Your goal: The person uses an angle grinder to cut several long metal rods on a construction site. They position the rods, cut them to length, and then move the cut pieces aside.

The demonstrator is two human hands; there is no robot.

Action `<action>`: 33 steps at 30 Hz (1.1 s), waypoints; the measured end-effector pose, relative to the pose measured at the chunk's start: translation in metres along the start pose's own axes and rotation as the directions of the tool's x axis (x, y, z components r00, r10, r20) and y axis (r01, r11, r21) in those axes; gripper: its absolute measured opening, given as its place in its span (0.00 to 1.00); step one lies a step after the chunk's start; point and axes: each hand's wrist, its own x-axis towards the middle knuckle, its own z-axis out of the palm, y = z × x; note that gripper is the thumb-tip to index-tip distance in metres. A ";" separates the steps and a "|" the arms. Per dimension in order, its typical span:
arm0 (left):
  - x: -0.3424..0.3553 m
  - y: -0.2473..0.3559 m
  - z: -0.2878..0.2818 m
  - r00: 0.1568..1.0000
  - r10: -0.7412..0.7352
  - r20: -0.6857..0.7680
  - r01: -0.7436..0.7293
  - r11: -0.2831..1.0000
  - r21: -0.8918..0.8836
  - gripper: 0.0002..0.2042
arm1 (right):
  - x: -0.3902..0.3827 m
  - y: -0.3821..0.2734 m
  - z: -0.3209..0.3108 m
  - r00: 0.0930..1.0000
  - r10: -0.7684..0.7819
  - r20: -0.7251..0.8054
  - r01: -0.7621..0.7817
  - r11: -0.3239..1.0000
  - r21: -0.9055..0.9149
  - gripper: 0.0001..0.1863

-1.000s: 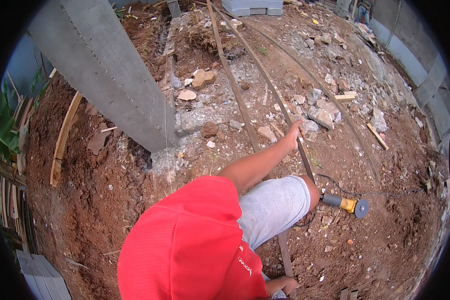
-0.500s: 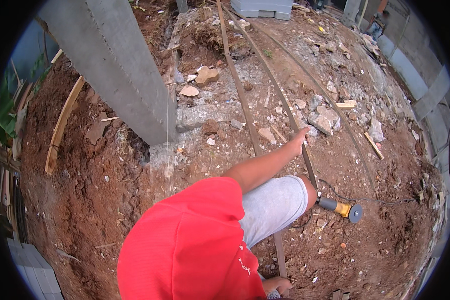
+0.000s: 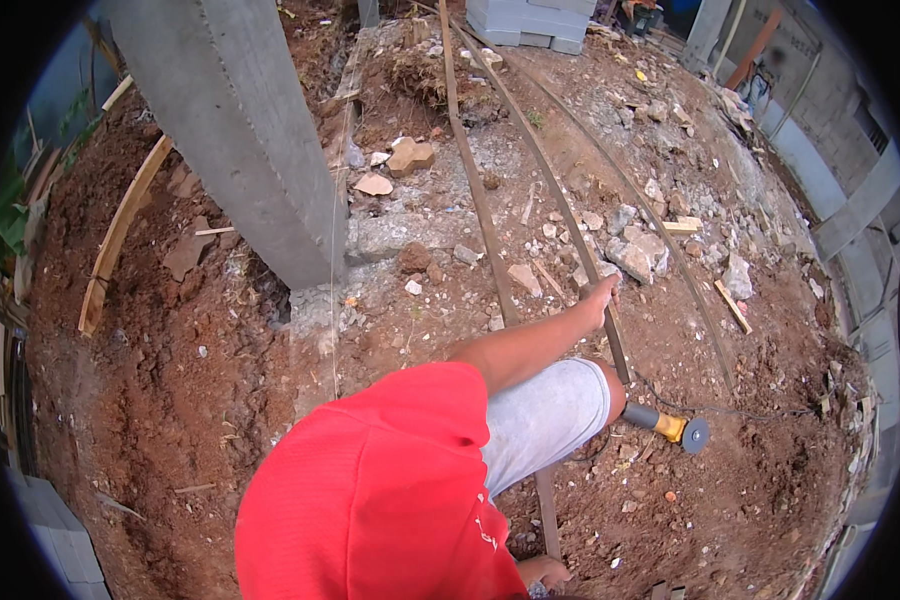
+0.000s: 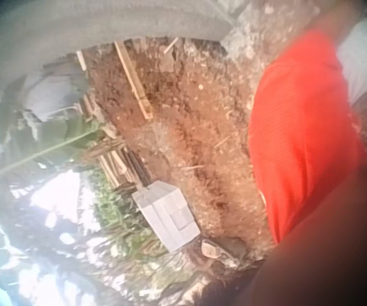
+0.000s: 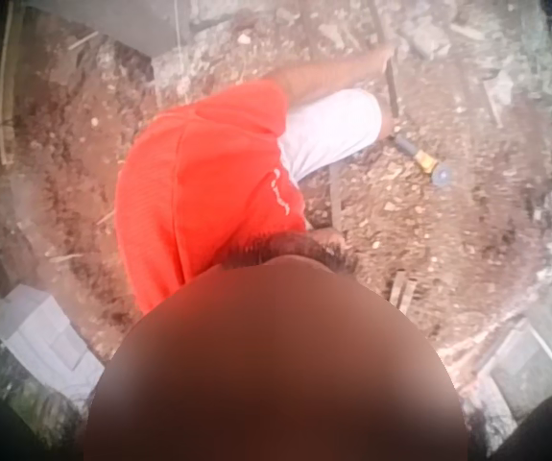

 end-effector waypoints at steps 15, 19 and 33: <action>-0.008 -0.035 0.041 0.999 0.051 0.012 -0.051 0.999 0.016 0.12 | -0.020 -0.001 -0.004 0.993 -0.068 0.099 0.077 0.992 -0.098 0.45; 0.010 -0.043 0.033 0.993 0.113 -0.041 -0.106 0.984 0.145 0.11 | -0.029 0.008 -0.002 0.978 -0.118 0.170 0.145 0.977 -0.155 0.45; 0.044 -0.079 0.055 0.993 -0.104 0.059 0.079 0.941 0.329 0.43 | -0.038 -0.002 0.007 0.932 -0.207 0.297 0.259 0.955 -0.146 0.45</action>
